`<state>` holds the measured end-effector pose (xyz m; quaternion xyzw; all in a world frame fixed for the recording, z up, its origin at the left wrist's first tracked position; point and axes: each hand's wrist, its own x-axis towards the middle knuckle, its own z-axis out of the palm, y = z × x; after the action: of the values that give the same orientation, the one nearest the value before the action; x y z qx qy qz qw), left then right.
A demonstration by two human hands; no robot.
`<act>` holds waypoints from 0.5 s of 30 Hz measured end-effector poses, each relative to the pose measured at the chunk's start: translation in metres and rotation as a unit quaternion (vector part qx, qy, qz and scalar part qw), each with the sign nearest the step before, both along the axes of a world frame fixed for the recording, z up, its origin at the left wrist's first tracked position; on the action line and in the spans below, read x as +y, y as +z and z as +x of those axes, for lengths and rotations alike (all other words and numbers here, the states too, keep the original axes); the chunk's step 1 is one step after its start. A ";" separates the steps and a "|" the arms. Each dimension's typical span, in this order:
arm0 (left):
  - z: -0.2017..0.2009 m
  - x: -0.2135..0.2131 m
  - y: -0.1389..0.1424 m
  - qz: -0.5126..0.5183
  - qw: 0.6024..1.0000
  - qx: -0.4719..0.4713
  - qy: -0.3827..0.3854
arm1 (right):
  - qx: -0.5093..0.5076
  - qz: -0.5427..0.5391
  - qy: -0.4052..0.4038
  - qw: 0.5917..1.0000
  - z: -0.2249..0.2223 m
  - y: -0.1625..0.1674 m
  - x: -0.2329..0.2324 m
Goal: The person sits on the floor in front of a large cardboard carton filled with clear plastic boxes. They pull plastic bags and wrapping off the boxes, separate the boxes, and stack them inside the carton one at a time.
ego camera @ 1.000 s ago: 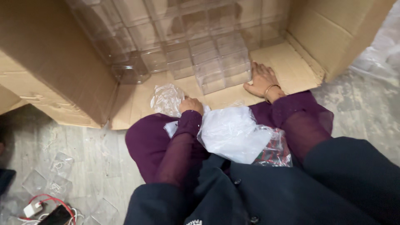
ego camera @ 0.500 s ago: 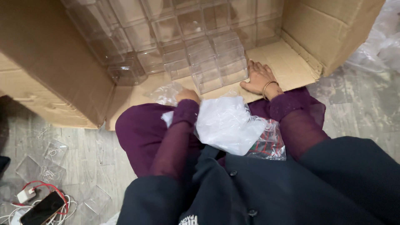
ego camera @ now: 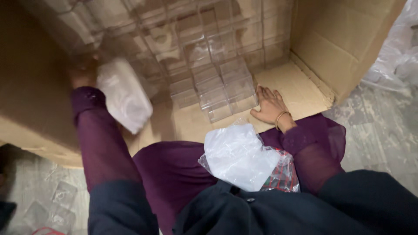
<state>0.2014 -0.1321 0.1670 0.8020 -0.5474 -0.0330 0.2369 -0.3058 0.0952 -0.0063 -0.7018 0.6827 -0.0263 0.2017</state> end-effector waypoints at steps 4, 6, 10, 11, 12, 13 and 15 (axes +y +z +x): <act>-0.018 -0.029 0.016 -0.029 0.999 0.016 0.010 | 0.002 -0.001 -0.001 1.000 -0.001 0.001 0.004; -0.028 -0.041 0.020 -0.066 0.997 0.017 0.023 | 0.002 0.001 0.002 1.000 0.000 0.002 0.004; -0.045 -0.059 0.025 -0.140 0.988 0.024 0.052 | 0.012 -0.007 0.008 1.000 0.000 0.003 0.006; -0.048 -0.062 0.025 -0.158 0.985 0.026 0.059 | 0.010 -0.007 0.007 1.000 0.001 0.002 0.007; -0.049 -0.065 0.027 -0.171 0.983 0.027 0.068 | 0.009 -0.008 0.005 1.000 0.000 0.001 0.007; -0.049 -0.068 0.028 -0.181 0.980 0.029 0.072 | 0.008 -0.008 0.004 1.000 0.000 0.000 0.008; -0.043 -0.073 0.033 -0.170 0.983 0.033 0.069 | 0.002 -0.015 0.004 1.000 0.000 -0.002 0.009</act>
<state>0.1581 -0.2046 0.2000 0.7842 -0.4806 0.0506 0.3892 -0.3060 0.1044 -0.0079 -0.7077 0.6798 -0.0344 0.1893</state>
